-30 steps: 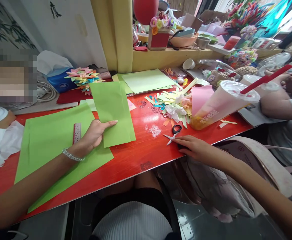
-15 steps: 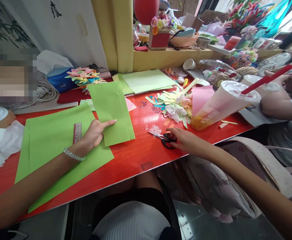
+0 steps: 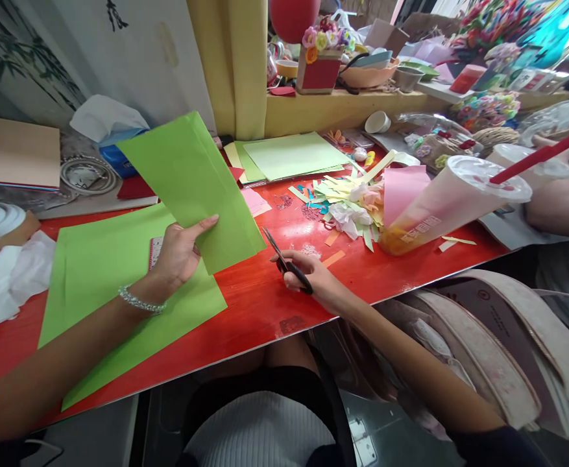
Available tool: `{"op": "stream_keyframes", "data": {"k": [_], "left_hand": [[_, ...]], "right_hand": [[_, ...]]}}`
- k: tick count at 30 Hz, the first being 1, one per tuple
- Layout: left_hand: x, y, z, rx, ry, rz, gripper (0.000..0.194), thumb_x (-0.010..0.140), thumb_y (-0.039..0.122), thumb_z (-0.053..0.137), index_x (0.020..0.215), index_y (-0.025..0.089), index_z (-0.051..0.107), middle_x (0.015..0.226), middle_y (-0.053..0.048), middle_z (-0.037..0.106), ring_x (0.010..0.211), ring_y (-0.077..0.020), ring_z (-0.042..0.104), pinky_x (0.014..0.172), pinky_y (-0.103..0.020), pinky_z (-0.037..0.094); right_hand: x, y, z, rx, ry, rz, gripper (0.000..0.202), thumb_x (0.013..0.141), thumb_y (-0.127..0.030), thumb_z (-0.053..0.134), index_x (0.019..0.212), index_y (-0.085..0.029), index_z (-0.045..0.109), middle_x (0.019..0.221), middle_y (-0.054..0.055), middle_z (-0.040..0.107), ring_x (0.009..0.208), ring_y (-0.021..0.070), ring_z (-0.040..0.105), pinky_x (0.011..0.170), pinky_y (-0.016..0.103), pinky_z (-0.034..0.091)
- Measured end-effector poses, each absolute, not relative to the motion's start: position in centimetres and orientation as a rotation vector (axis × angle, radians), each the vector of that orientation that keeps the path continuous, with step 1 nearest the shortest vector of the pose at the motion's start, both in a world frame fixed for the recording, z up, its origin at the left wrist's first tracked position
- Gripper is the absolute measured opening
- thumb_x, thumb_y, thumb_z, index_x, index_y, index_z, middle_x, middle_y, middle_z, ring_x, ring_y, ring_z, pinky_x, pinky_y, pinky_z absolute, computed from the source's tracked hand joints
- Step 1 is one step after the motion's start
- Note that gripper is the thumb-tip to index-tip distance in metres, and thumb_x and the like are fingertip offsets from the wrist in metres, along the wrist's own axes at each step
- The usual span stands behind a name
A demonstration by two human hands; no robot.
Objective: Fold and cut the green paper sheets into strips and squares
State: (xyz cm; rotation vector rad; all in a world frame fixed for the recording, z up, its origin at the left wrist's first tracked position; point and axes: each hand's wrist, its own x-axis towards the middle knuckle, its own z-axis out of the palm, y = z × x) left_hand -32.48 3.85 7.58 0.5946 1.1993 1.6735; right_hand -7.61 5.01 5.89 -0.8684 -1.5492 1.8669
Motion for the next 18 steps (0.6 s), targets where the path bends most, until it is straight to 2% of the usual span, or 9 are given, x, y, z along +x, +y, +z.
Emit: {"op": "stream_keyframes", "data": {"k": [2, 4, 8, 11, 14, 18], "left_hand": [[-32.5, 3.7, 8.4, 0.623, 1.206, 1.709, 0.032, 0.053, 0.021, 0.087, 0.072, 0.014, 0.062, 0.081, -0.006, 0.072, 0.089, -0.0237, 0.07, 0.088, -0.039, 0.056], [-32.4, 3.5, 9.3, 0.701, 1.175, 1.743, 0.029, 0.057, 0.024, 0.086, 0.074, 0.013, 0.065, 0.086, -0.007, 0.073, 0.093, -0.0253, 0.069, 0.089, -0.04, 0.056], [-32.2, 2.9, 10.5, 0.851, 1.103, 1.824, 0.023, 0.063, 0.027, 0.082, 0.081, 0.016, 0.071, 0.094, -0.006, 0.074, 0.098, -0.026, 0.068, 0.088, -0.041, 0.058], [-32.0, 2.6, 10.9, 0.9, 1.113, 1.844, 0.02, 0.065, 0.027, 0.081, 0.08, 0.018, 0.072, 0.098, -0.006, 0.074, 0.1, -0.026, 0.068, 0.089, -0.041, 0.057], [-31.7, 2.4, 10.9, 0.954, 1.141, 1.84, 0.02, 0.066, 0.027, 0.08, 0.082, 0.018, 0.072, 0.099, -0.005, 0.074, 0.101, -0.0249, 0.067, 0.092, -0.04, 0.056], [-31.4, 2.2, 10.9, 0.998, 1.158, 1.845, 0.019, 0.068, 0.027, 0.079, 0.083, 0.018, 0.073, 0.095, -0.005, 0.075, 0.101, -0.0243, 0.067, 0.092, -0.039, 0.055]], "right_hand": [[-8.0, 4.5, 6.3, -0.85, -1.567, 1.876, 0.053, 0.067, -0.052, 0.075, 0.107, -0.019, 0.063, 0.074, -0.001, 0.05, 0.057, 0.0081, 0.041, 0.048, 0.023, 0.032], [-8.1, 3.9, 6.9, -0.865, -1.639, 1.848, 0.059, 0.067, -0.058, 0.073, 0.108, -0.017, 0.063, 0.074, 0.0, 0.051, 0.057, 0.0093, 0.043, 0.048, 0.024, 0.031], [-8.1, 2.9, 7.5, -0.911, -1.794, 1.782, 0.067, 0.063, -0.056, 0.075, 0.117, -0.018, 0.064, 0.085, 0.003, 0.056, 0.073, 0.0145, 0.052, 0.063, 0.028, 0.043], [-8.7, 2.6, 7.1, -0.887, -1.801, 1.799, 0.07, 0.065, -0.055, 0.075, 0.122, -0.018, 0.062, 0.084, 0.003, 0.056, 0.074, 0.0146, 0.052, 0.067, 0.029, 0.044], [-9.4, 2.8, 6.8, -0.815, -1.762, 1.803, 0.069, 0.065, -0.055, 0.075, 0.122, -0.018, 0.063, 0.081, 0.002, 0.054, 0.072, 0.0134, 0.051, 0.065, 0.028, 0.043], [-10.0, 3.0, 6.9, -0.736, -1.699, 1.823, 0.069, 0.064, -0.061, 0.073, 0.117, -0.018, 0.065, 0.077, 0.001, 0.05, 0.064, 0.0107, 0.047, 0.052, 0.023, 0.037]]}}
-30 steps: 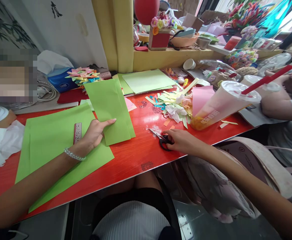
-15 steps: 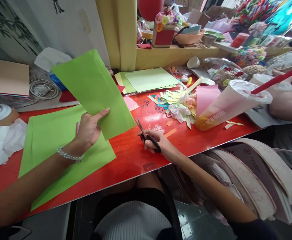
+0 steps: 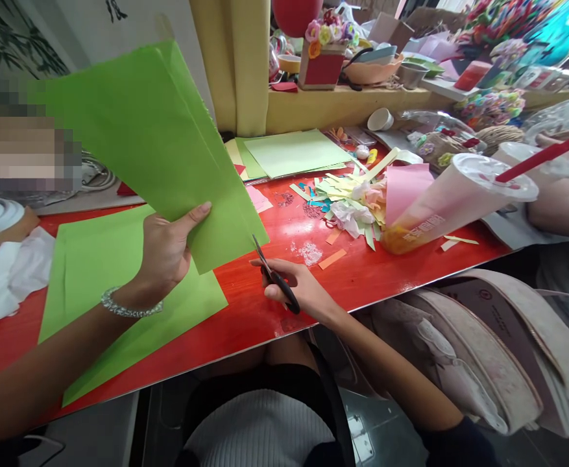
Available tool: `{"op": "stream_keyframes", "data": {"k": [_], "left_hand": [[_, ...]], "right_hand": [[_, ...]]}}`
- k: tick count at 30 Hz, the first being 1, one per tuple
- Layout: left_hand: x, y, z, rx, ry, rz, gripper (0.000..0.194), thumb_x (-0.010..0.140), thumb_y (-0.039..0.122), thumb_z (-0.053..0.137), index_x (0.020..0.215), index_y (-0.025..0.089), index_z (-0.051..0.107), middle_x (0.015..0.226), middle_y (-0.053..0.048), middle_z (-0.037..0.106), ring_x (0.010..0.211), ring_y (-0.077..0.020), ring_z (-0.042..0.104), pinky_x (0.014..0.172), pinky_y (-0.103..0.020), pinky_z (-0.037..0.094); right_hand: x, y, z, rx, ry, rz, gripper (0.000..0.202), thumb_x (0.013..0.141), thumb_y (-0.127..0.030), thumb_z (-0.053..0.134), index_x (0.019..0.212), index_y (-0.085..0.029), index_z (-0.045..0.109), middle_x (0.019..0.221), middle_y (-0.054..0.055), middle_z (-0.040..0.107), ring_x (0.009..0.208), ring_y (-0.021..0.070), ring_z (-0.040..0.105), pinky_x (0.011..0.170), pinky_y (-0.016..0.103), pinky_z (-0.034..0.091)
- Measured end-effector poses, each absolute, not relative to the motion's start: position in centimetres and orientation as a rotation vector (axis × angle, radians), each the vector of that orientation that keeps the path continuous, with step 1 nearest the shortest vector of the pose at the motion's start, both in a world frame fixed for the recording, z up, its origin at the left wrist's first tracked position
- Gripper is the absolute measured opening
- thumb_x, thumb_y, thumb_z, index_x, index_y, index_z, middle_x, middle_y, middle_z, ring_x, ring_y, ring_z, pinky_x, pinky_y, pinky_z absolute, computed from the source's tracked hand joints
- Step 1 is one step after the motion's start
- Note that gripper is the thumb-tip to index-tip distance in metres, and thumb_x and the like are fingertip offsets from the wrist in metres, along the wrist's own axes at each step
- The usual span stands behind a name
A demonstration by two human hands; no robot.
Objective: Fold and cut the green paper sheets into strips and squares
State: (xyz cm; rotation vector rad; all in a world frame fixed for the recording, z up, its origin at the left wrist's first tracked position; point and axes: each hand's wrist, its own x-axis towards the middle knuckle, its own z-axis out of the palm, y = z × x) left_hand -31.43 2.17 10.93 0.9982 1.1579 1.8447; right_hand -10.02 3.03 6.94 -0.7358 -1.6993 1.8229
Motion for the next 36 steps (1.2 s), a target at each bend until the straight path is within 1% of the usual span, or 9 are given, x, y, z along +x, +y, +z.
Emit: {"op": "stream_keyframes", "data": {"k": [2, 8, 15, 19, 22, 24, 27, 30, 36], "left_hand": [[-31.3, 2.1, 11.0, 0.99, 1.163, 1.847, 0.019, 0.067, 0.027, 0.079, 0.083, 0.018, 0.073, 0.095, -0.004, 0.075, 0.101, -0.0245, 0.067, 0.092, -0.039, 0.055], [-31.1, 1.9, 11.4, 0.916, 1.166, 1.834, 0.021, 0.065, 0.026, 0.081, 0.084, 0.019, 0.073, 0.097, -0.005, 0.074, 0.103, -0.0254, 0.066, 0.094, -0.04, 0.054], [-31.2, 1.9, 11.1, 1.035, 1.133, 1.843, 0.014, 0.071, 0.026, 0.077, 0.083, 0.021, 0.073, 0.091, -0.001, 0.074, 0.098, -0.0213, 0.068, 0.089, -0.035, 0.057], [-31.2, 1.9, 11.2, 1.0, 1.126, 1.83, 0.015, 0.069, 0.027, 0.079, 0.082, 0.022, 0.073, 0.094, -0.001, 0.074, 0.099, -0.0223, 0.068, 0.091, -0.036, 0.056], [-31.3, 2.0, 11.2, 1.002, 1.127, 1.81, 0.019, 0.069, 0.028, 0.079, 0.087, 0.024, 0.073, 0.096, 0.0, 0.074, 0.102, -0.0223, 0.067, 0.092, -0.036, 0.056], [-31.3, 2.0, 11.2, 1.023, 1.124, 1.814, 0.018, 0.07, 0.026, 0.078, 0.087, 0.024, 0.072, 0.095, 0.0, 0.074, 0.103, -0.0218, 0.067, 0.092, -0.035, 0.055], [-31.4, 2.0, 11.2, 1.036, 1.122, 1.824, 0.014, 0.071, 0.024, 0.077, 0.085, 0.023, 0.072, 0.094, 0.0, 0.074, 0.102, -0.0214, 0.067, 0.093, -0.035, 0.055], [-31.4, 2.1, 11.2, 1.022, 1.116, 1.813, 0.014, 0.071, 0.025, 0.077, 0.083, 0.023, 0.072, 0.095, 0.0, 0.074, 0.101, -0.0217, 0.067, 0.092, -0.035, 0.055], [-31.5, 2.2, 11.1, 0.959, 1.113, 1.792, 0.017, 0.068, 0.026, 0.079, 0.084, 0.022, 0.073, 0.099, -0.002, 0.074, 0.107, -0.0246, 0.065, 0.094, -0.038, 0.053]], "right_hand": [[-10.1, 3.1, 7.2, -0.748, -1.686, 1.821, 0.071, 0.063, -0.064, 0.073, 0.116, -0.017, 0.066, 0.075, 0.0, 0.049, 0.062, 0.01, 0.046, 0.047, 0.022, 0.034], [-9.9, 2.8, 7.6, -0.793, -1.694, 1.79, 0.069, 0.062, -0.066, 0.072, 0.109, -0.016, 0.068, 0.074, 0.001, 0.05, 0.06, 0.0097, 0.045, 0.045, 0.022, 0.032], [-9.9, 2.7, 7.4, -0.802, -1.679, 1.77, 0.053, 0.068, -0.054, 0.073, 0.105, -0.016, 0.068, 0.071, -0.001, 0.05, 0.057, 0.008, 0.045, 0.046, 0.022, 0.033], [-9.8, 2.5, 7.2, -0.8, -1.666, 1.761, 0.052, 0.07, -0.054, 0.072, 0.104, -0.015, 0.067, 0.069, -0.001, 0.051, 0.055, 0.0077, 0.044, 0.044, 0.021, 0.031], [-9.8, 2.4, 7.1, -0.822, -1.621, 1.78, 0.053, 0.067, -0.056, 0.073, 0.1, -0.015, 0.067, 0.066, -0.002, 0.051, 0.051, 0.0073, 0.044, 0.043, 0.022, 0.032], [-9.9, 2.3, 7.2, -0.844, -1.604, 1.767, 0.051, 0.066, -0.056, 0.074, 0.097, -0.015, 0.067, 0.063, -0.003, 0.051, 0.049, 0.0073, 0.045, 0.044, 0.023, 0.033], [-10.0, 2.1, 7.2, -0.851, -1.602, 1.728, 0.044, 0.068, -0.051, 0.075, 0.092, -0.016, 0.066, 0.059, -0.004, 0.051, 0.048, 0.0073, 0.047, 0.048, 0.024, 0.036], [-10.2, 1.9, 7.3, -0.85, -1.592, 1.716, 0.036, 0.07, -0.046, 0.075, 0.089, -0.017, 0.065, 0.058, -0.005, 0.049, 0.046, 0.0069, 0.047, 0.048, 0.024, 0.037], [-10.3, 1.7, 6.8, -0.869, -1.578, 1.731, 0.031, 0.072, -0.041, 0.074, 0.09, -0.017, 0.065, 0.056, -0.006, 0.046, 0.044, 0.0065, 0.045, 0.044, 0.023, 0.033]]}}
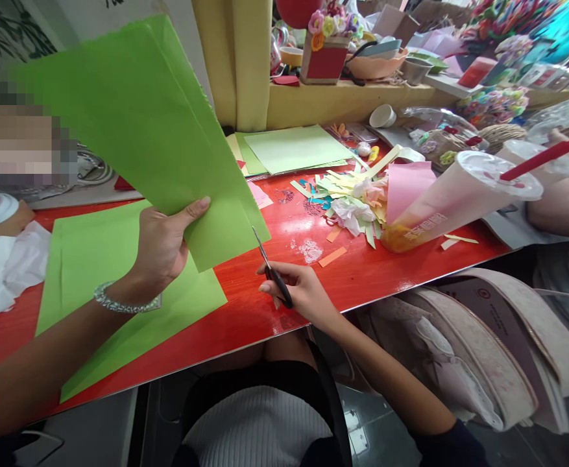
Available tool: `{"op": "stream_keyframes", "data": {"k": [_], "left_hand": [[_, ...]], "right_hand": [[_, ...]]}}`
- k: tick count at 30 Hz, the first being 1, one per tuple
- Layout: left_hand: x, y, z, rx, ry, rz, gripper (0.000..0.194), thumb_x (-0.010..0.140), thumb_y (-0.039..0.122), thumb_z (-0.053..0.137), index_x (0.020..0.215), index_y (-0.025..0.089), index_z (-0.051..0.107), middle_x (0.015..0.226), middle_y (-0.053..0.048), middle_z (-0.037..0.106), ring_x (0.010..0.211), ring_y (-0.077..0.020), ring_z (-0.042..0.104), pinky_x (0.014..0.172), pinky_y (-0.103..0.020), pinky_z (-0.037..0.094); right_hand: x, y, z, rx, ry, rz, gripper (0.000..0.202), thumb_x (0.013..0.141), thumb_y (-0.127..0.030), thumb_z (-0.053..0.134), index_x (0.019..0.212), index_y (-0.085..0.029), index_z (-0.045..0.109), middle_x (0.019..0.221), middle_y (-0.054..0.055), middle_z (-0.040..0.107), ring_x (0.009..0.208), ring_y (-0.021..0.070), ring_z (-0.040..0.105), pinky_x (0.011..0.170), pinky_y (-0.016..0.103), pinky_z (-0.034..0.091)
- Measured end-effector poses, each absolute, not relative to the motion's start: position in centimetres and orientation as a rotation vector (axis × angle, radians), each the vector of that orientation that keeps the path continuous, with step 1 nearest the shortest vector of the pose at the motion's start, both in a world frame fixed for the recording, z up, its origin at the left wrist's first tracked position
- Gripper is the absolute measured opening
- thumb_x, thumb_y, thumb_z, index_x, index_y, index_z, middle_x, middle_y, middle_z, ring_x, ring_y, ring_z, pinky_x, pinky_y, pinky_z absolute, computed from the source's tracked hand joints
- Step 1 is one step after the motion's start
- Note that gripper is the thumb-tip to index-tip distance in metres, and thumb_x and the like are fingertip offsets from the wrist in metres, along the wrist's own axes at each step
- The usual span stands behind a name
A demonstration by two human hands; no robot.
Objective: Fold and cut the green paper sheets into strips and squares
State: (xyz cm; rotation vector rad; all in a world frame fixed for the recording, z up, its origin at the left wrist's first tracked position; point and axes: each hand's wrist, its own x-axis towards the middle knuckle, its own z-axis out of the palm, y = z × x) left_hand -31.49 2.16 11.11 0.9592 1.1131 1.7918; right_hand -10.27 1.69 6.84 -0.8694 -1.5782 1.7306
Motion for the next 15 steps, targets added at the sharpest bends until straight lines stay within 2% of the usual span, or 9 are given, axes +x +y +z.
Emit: {"op": "stream_keyframes", "data": {"k": [7, 11, 15], "left_hand": [[-30.95, 1.75, 11.33, 0.966, 1.105, 1.758, 0.019, 0.066, 0.024, 0.08, 0.082, 0.017, 0.072, 0.094, -0.004, 0.074, 0.104, -0.0257, 0.066, 0.093, -0.038, 0.054], [-30.77, 1.69, 11.51, 0.879, 1.121, 1.758, 0.025, 0.061, 0.022, 0.083, 0.083, 0.016, 0.072, 0.098, -0.005, 0.073, 0.105, -0.0278, 0.066, 0.094, -0.042, 0.054], [-30.75, 1.68, 11.29, 0.894, 1.127, 1.745, 0.025, 0.061, 0.023, 0.083, 0.082, 0.016, 0.073, 0.098, -0.006, 0.073, 0.103, -0.0277, 0.066, 0.094, -0.042, 0.054]], "right_hand": [[-10.15, 1.76, 6.55, -0.849, -1.555, 1.723, 0.036, 0.073, -0.044, 0.073, 0.094, -0.016, 0.067, 0.059, -0.004, 0.049, 0.047, 0.0073, 0.047, 0.047, 0.024, 0.034], [-10.3, 1.62, 6.62, -0.878, -1.563, 1.711, 0.031, 0.074, -0.041, 0.073, 0.091, -0.017, 0.066, 0.055, -0.006, 0.047, 0.045, 0.0073, 0.045, 0.048, 0.024, 0.036], [-10.53, 1.49, 6.58, -0.868, -1.514, 1.73, 0.036, 0.073, -0.045, 0.072, 0.094, -0.017, 0.066, 0.055, -0.005, 0.048, 0.045, 0.0078, 0.044, 0.046, 0.024, 0.035]]}}
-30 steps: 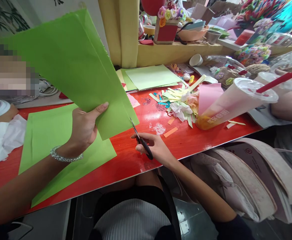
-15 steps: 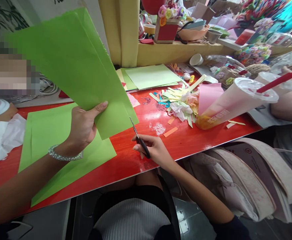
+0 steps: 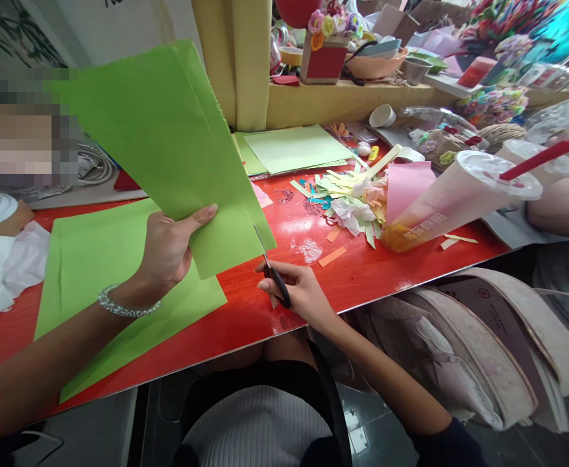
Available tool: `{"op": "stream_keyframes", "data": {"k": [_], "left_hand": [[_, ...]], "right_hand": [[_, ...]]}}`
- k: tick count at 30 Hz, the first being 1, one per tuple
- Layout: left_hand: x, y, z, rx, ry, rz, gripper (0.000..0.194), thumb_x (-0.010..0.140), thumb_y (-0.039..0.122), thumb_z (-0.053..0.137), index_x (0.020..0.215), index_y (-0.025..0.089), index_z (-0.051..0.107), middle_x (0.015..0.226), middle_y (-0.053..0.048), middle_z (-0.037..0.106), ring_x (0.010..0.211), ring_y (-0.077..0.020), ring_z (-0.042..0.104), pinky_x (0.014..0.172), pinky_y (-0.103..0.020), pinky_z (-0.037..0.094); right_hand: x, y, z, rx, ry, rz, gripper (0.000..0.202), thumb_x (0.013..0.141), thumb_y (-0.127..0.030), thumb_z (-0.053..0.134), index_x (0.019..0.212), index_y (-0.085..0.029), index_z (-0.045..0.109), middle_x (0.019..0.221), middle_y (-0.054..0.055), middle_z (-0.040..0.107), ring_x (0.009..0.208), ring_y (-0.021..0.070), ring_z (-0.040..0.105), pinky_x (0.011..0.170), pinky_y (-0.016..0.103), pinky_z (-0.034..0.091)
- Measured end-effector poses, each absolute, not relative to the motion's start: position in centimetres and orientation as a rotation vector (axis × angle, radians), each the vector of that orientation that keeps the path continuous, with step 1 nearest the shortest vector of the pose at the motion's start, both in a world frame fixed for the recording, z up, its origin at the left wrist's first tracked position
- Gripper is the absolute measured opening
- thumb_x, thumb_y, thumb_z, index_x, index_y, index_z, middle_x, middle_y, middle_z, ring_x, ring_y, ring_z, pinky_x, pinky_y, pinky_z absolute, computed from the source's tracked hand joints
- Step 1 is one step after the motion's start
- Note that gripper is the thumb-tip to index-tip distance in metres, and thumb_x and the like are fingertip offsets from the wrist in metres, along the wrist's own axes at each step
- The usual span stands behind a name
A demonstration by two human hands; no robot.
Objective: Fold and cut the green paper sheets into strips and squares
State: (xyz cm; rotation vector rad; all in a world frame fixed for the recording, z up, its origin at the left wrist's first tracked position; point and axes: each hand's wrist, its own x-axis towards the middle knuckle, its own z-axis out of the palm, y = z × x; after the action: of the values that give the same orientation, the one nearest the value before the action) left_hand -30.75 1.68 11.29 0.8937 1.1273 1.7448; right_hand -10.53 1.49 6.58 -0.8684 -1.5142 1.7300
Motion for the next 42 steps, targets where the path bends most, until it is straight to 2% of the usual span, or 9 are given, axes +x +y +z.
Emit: {"op": "stream_keyframes", "data": {"k": [5, 9, 11, 15, 19, 22, 30, 37, 42], "left_hand": [[-30.6, 1.6, 10.8, 0.959, 1.209, 1.721, 0.019, 0.063, 0.026, 0.082, 0.076, 0.016, 0.073, 0.089, -0.003, 0.074, 0.096, -0.0253, 0.068, 0.087, -0.037, 0.058], [-30.6, 1.6, 10.8, 0.932, 1.244, 1.727, 0.019, 0.061, 0.026, 0.083, 0.073, 0.016, 0.072, 0.089, -0.003, 0.073, 0.099, -0.0251, 0.067, 0.088, -0.036, 0.057], [-30.5, 1.5, 10.8, 0.947, 1.22, 1.71, 0.019, 0.062, 0.026, 0.082, 0.075, 0.016, 0.072, 0.091, -0.003, 0.073, 0.1, -0.0253, 0.066, 0.088, -0.036, 0.057], [-30.2, 1.1, 10.9, 0.984, 1.177, 1.644, 0.018, 0.065, 0.028, 0.081, 0.076, 0.016, 0.072, 0.09, -0.004, 0.074, 0.096, -0.0265, 0.068, 0.085, -0.037, 0.058], [-30.0, 0.9, 10.9, 0.991, 1.128, 1.652, 0.021, 0.068, 0.028, 0.079, 0.084, 0.015, 0.074, 0.096, -0.006, 0.074, 0.095, -0.0263, 0.069, 0.087, -0.038, 0.057], [-30.0, 1.0, 10.9, 1.015, 1.138, 1.643, 0.023, 0.067, 0.028, 0.08, 0.082, 0.014, 0.073, 0.097, -0.007, 0.074, 0.096, -0.0268, 0.068, 0.087, -0.039, 0.057], [-29.9, 0.9, 10.3, 0.988, 1.099, 1.552, 0.031, 0.066, 0.033, 0.081, 0.088, 0.013, 0.071, 0.098, -0.01, 0.074, 0.096, -0.0293, 0.068, 0.085, -0.042, 0.058], [-29.9, 0.8, 10.0, 0.964, 1.053, 1.534, 0.031, 0.068, 0.032, 0.08, 0.09, 0.012, 0.071, 0.101, -0.011, 0.073, 0.093, -0.0289, 0.069, 0.083, -0.043, 0.058], [-29.6, 0.6, 9.8, 0.931, 1.017, 1.499, 0.04, 0.069, 0.031, 0.079, 0.104, 0.015, 0.069, 0.099, -0.01, 0.074, 0.09, -0.0274, 0.07, 0.08, -0.042, 0.059]], "right_hand": [[-10.6, 1.6, 7.0, -0.847, -1.536, 1.698, 0.033, 0.074, -0.047, 0.071, 0.083, -0.016, 0.066, 0.054, -0.004, 0.048, 0.046, 0.0082, 0.043, 0.045, 0.024, 0.033], [-10.5, 1.6, 7.0, -0.895, -1.524, 1.704, 0.032, 0.073, -0.043, 0.074, 0.089, -0.016, 0.067, 0.054, -0.005, 0.048, 0.045, 0.0075, 0.044, 0.046, 0.023, 0.031], [-10.5, 1.6, 6.9, -0.888, -1.527, 1.706, 0.029, 0.074, -0.044, 0.073, 0.08, -0.016, 0.066, 0.053, -0.005, 0.048, 0.045, 0.0071, 0.043, 0.045, 0.023, 0.029], [-10.4, 1.6, 6.6, -0.897, -1.524, 1.726, 0.039, 0.077, -0.051, 0.067, 0.063, -0.016, 0.057, 0.05, -0.003, 0.051, 0.041, 0.005, 0.032, 0.04, 0.023, 0.02], [-10.4, 1.5, 6.6, -0.902, -1.527, 1.692, 0.037, 0.076, -0.048, 0.069, 0.062, -0.016, 0.057, 0.049, -0.003, 0.051, 0.044, 0.0063, 0.037, 0.043, 0.024, 0.023], [-10.3, 1.4, 6.6, -0.91, -1.524, 1.665, 0.035, 0.075, -0.045, 0.072, 0.06, -0.017, 0.056, 0.049, -0.004, 0.05, 0.046, 0.0074, 0.041, 0.046, 0.024, 0.026], [-10.2, 1.7, 6.6, -0.942, -1.533, 1.663, 0.043, 0.073, -0.054, 0.07, 0.058, -0.017, 0.054, 0.047, -0.003, 0.051, 0.043, 0.0064, 0.038, 0.044, 0.024, 0.022], [-10.3, 1.5, 6.5, -0.969, -1.524, 1.64, 0.039, 0.073, -0.048, 0.072, 0.059, -0.017, 0.054, 0.047, -0.004, 0.051, 0.045, 0.0071, 0.04, 0.047, 0.024, 0.025], [-10.2, 1.8, 6.3, -0.948, -1.526, 1.644, 0.045, 0.073, -0.056, 0.069, 0.057, -0.017, 0.052, 0.049, -0.003, 0.051, 0.045, 0.0069, 0.038, 0.045, 0.025, 0.022]]}}
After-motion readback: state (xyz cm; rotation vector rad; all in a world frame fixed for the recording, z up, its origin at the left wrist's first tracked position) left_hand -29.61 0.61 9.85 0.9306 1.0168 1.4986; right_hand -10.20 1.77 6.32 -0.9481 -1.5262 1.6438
